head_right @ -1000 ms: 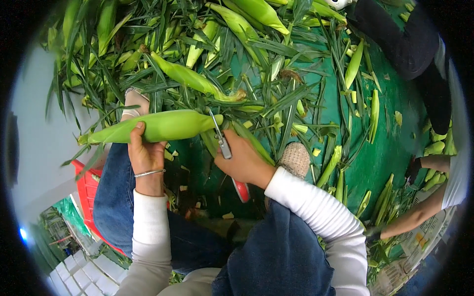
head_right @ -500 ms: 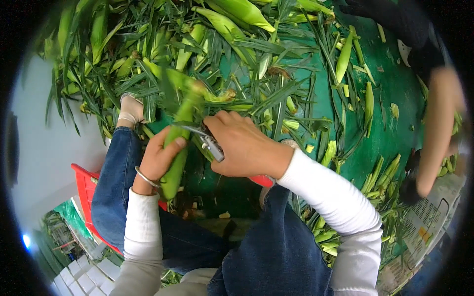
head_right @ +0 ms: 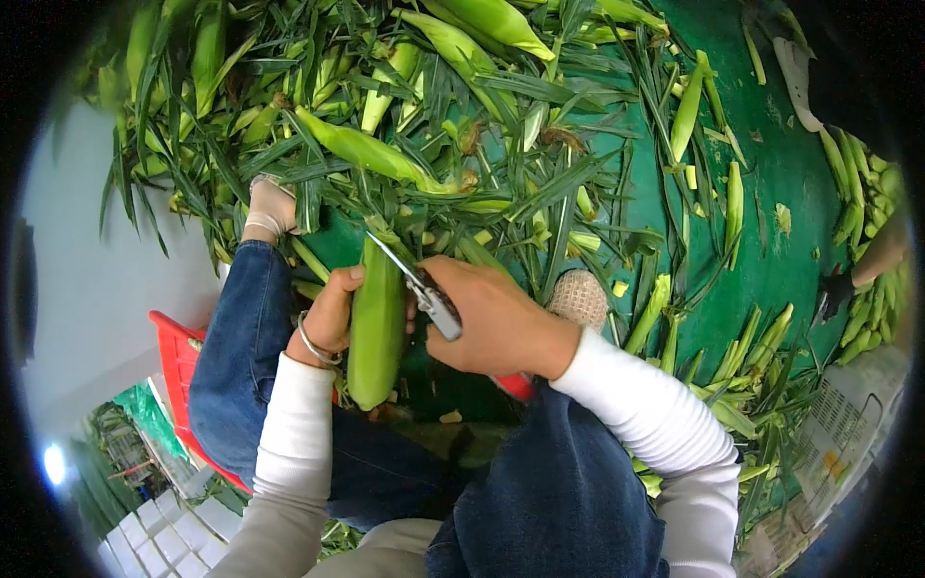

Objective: The person uses a pair of clippers to trim the stalks from corn cobs and peels the green husks by hand before placing the trimmed corn into a red plastic container.

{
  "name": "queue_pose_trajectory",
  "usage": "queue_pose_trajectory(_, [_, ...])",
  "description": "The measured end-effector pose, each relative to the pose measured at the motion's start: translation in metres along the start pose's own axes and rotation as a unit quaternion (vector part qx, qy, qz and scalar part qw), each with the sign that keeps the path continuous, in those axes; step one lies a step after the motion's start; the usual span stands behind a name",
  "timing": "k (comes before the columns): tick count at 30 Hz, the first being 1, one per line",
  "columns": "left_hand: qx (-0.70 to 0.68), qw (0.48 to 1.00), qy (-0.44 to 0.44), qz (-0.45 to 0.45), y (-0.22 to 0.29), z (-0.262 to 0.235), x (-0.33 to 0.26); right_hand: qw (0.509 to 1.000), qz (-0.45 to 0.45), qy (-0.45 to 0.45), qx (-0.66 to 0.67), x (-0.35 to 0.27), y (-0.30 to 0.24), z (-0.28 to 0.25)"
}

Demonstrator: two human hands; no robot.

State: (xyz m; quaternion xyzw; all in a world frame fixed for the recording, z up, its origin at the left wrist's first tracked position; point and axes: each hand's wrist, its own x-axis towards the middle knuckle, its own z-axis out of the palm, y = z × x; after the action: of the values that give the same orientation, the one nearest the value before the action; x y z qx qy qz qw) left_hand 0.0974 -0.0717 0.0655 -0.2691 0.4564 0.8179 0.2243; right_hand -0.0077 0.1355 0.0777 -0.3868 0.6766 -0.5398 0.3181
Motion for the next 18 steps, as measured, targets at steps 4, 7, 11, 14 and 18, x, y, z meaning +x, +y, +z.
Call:
queue_pose_trajectory(4, [0.08, 0.996, -0.031, 0.009, 0.007, 0.002, -0.005, 0.99, 0.1, -0.021, 0.092, 0.0, -0.013, 0.008])
queue_pose_trajectory(7, [0.135, 0.991, -0.012, -0.022, 0.015, 0.01, -0.006, 0.996, 0.045, 0.056, 0.057, -0.001, -0.005, 0.016])
queue_pose_trajectory(11, [0.208, 0.977, 0.036, 0.001, 0.022, 0.023, -0.01, 0.983, 0.122, 0.104, 0.088, -0.011, 0.015, 0.015])
queue_pose_trajectory(14, [0.129, 0.947, 0.197, 0.219, 0.023, 0.019, -0.033, 0.916, 0.234, 0.189, 0.264, -0.005, 0.017, -0.005])
queue_pose_trajectory(18, [-0.078, 0.872, 0.237, 0.421, 0.076, -0.041, -0.124, 0.897, 0.24, 0.199, 0.313, -0.011, 0.024, 0.002])
